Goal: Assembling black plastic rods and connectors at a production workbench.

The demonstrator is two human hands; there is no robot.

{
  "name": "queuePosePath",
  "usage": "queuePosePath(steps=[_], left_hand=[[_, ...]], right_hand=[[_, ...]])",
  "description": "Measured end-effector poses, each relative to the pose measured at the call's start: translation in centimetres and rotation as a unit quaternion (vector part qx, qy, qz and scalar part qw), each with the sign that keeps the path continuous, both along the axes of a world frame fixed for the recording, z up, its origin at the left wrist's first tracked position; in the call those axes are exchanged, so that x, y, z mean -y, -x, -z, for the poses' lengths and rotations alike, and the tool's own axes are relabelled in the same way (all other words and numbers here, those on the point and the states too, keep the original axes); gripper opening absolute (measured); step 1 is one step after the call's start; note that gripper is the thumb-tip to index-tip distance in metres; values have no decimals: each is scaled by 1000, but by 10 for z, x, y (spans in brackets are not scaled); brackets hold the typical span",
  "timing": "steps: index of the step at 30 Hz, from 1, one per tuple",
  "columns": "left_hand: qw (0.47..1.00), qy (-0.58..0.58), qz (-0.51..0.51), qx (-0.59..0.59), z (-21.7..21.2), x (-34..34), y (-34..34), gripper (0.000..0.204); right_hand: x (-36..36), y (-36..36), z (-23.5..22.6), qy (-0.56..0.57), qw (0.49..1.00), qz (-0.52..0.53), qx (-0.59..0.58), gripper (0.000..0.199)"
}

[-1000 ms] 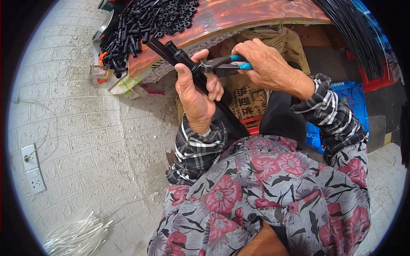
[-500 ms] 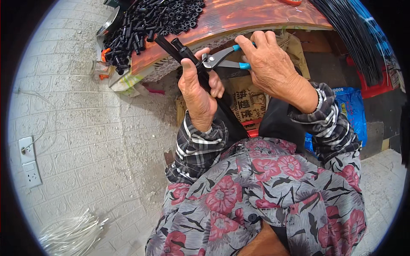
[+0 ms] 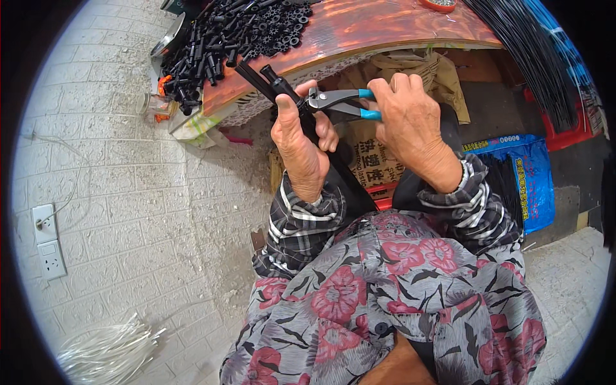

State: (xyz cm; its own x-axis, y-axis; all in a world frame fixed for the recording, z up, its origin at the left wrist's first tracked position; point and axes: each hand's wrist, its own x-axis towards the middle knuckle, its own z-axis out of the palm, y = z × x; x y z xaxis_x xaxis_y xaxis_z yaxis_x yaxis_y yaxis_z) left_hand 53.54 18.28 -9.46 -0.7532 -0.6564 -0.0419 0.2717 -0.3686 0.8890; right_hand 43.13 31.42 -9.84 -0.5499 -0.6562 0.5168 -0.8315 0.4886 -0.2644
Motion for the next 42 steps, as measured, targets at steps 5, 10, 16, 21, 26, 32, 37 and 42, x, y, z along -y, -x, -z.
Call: queuePosePath(steps=[5,10,16,21,26,32,37,42], left_hand=[[994,-26,74,-71,21,2,-12,68],[992,5,81,-95,14,-8,-17,61],[990,36,128,-43,8,-15,-16,52],[992,38,117,-37,10,-13,-14,48],[988,50,128,-64,8,-11,-16,59],[982,64,171,-55,6,-16,-17,62],[989,43,134,-55,12,-13,-17,56],[985,62,147,-59,8,-13,-18,63]], right_hand=[[-9,32,-2,9,995,-55,-79,19],[-9,79,-24,-31,964,-263,-25,28],[-18,76,-22,-294,560,-363,684,45],[-34,48,-22,-161,920,-311,178,32],[-41,48,-44,-55,958,-262,-104,28],[-32,62,-38,-280,507,-353,735,47],[-44,47,-39,-160,936,-298,101,37],[-47,51,-50,-102,944,-299,98,30]])
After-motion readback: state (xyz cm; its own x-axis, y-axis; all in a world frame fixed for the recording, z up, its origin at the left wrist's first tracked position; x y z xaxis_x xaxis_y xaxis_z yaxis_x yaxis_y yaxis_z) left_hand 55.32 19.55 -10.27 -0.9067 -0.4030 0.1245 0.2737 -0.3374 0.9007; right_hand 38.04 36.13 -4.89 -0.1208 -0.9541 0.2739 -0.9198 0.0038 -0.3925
